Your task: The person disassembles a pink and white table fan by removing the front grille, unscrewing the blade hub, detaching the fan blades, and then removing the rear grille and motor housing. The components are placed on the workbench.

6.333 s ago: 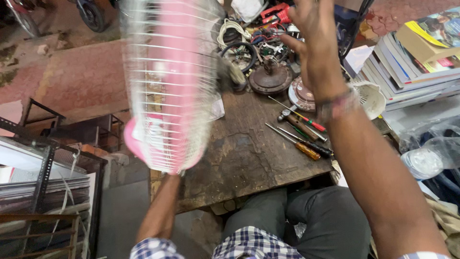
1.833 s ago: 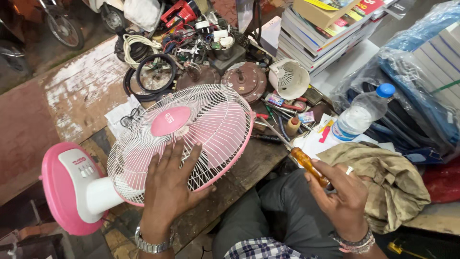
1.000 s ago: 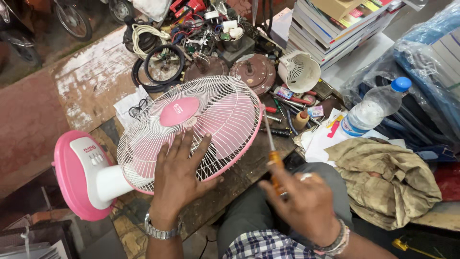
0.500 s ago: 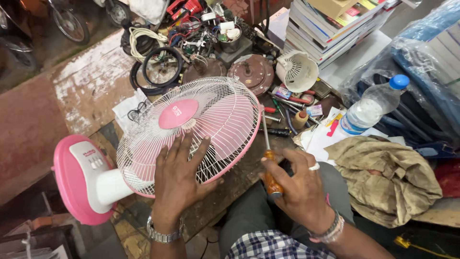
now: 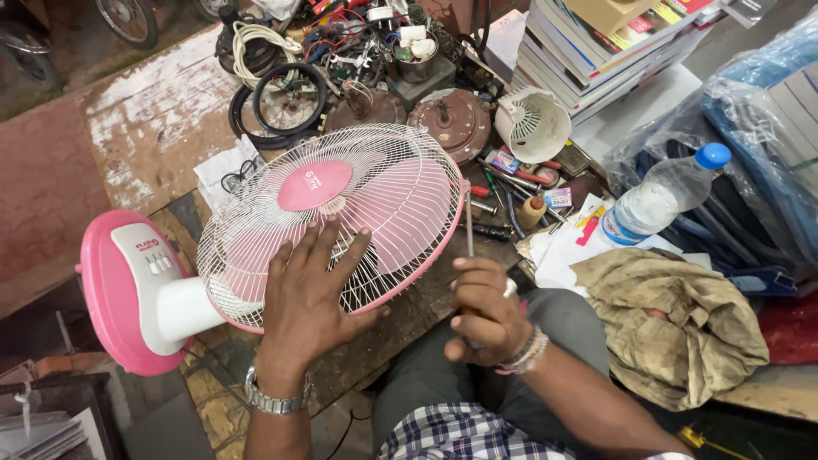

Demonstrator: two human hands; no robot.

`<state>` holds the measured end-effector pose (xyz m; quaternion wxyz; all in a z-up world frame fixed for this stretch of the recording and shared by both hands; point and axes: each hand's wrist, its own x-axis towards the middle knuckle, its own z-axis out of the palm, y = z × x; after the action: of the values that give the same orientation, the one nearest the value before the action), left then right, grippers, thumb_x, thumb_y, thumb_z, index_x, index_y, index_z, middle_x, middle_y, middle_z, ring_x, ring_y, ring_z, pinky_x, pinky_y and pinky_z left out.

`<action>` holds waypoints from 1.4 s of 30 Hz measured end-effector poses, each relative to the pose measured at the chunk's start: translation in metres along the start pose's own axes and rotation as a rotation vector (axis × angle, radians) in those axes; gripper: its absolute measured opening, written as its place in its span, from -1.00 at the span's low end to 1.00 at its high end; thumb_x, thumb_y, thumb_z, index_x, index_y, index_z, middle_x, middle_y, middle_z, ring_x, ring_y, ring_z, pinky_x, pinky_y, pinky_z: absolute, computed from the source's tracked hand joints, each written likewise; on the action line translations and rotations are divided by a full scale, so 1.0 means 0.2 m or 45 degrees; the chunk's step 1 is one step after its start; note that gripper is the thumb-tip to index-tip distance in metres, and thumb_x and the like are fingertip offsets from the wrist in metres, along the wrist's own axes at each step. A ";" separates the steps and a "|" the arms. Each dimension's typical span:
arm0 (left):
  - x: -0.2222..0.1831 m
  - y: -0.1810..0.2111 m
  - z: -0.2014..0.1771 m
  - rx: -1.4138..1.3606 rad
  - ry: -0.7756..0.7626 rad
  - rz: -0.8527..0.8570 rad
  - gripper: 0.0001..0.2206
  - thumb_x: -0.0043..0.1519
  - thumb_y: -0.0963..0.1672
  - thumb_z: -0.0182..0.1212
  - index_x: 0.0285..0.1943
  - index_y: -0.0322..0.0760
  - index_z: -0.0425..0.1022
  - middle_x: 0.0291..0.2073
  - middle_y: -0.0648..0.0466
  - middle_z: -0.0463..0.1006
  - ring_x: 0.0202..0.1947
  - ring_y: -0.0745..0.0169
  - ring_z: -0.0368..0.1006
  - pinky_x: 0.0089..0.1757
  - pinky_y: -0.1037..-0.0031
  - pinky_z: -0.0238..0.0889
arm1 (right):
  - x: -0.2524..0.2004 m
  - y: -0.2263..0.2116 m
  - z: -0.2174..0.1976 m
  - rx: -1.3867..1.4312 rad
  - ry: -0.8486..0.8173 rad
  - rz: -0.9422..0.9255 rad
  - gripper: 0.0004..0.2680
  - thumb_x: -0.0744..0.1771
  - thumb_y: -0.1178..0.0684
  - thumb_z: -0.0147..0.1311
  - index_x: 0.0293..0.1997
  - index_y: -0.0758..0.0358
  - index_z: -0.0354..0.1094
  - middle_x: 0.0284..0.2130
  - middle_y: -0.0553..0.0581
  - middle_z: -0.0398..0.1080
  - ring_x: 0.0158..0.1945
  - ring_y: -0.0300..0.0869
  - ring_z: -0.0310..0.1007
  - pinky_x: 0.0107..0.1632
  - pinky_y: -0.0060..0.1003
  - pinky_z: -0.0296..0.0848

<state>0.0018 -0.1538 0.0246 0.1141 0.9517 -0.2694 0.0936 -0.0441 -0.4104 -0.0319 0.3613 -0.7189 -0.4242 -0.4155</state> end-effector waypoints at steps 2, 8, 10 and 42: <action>0.00 0.00 0.00 0.020 0.003 0.018 -0.08 -0.23 0.18 0.50 0.41 0.07 0.29 0.36 -0.22 0.27 0.35 -0.30 0.17 0.21 -0.11 0.00 | 0.01 -0.01 0.04 0.087 0.087 0.078 -0.83 0.39 -0.04 0.09 -0.14 0.19 0.20 -0.29 0.13 0.34 -0.21 0.00 0.43 0.12 0.15 0.49; 0.01 -0.01 0.00 -0.002 0.022 0.058 -0.12 -0.16 0.18 0.47 0.41 0.06 0.29 0.36 -0.21 0.29 0.32 -0.35 0.19 0.16 -0.13 0.02 | 0.11 0.11 -0.02 0.261 -0.407 0.092 -0.75 0.25 -0.03 0.28 -0.58 0.13 0.24 -0.59 0.07 0.30 -0.48 -0.02 0.35 -0.27 0.00 0.36; 0.00 -0.01 0.02 0.027 0.017 0.047 -0.13 -0.15 0.16 0.46 0.43 0.07 0.29 0.36 -0.20 0.29 0.34 -0.33 0.19 0.19 -0.13 0.03 | 0.16 0.19 -0.09 0.316 -0.817 0.097 -0.69 0.24 -0.07 0.37 -0.66 0.11 0.24 -0.63 0.05 0.31 -0.51 -0.02 0.36 -0.34 -0.01 0.30; 0.00 -0.01 0.01 -0.009 0.014 0.024 -0.12 -0.18 0.14 0.49 0.41 0.04 0.29 0.35 -0.23 0.28 0.34 -0.33 0.18 0.23 -0.11 -0.04 | 0.35 0.19 -0.14 0.478 -0.241 -0.160 -0.76 0.32 -0.04 0.30 -0.41 0.23 0.31 -0.57 0.10 0.28 -0.42 0.02 0.44 -0.25 -0.07 0.46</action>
<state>0.0040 -0.1533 0.0219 0.1180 0.9482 -0.2780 0.0988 0.0020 -0.4281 0.0361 0.4208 -0.6469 -0.5703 -0.2816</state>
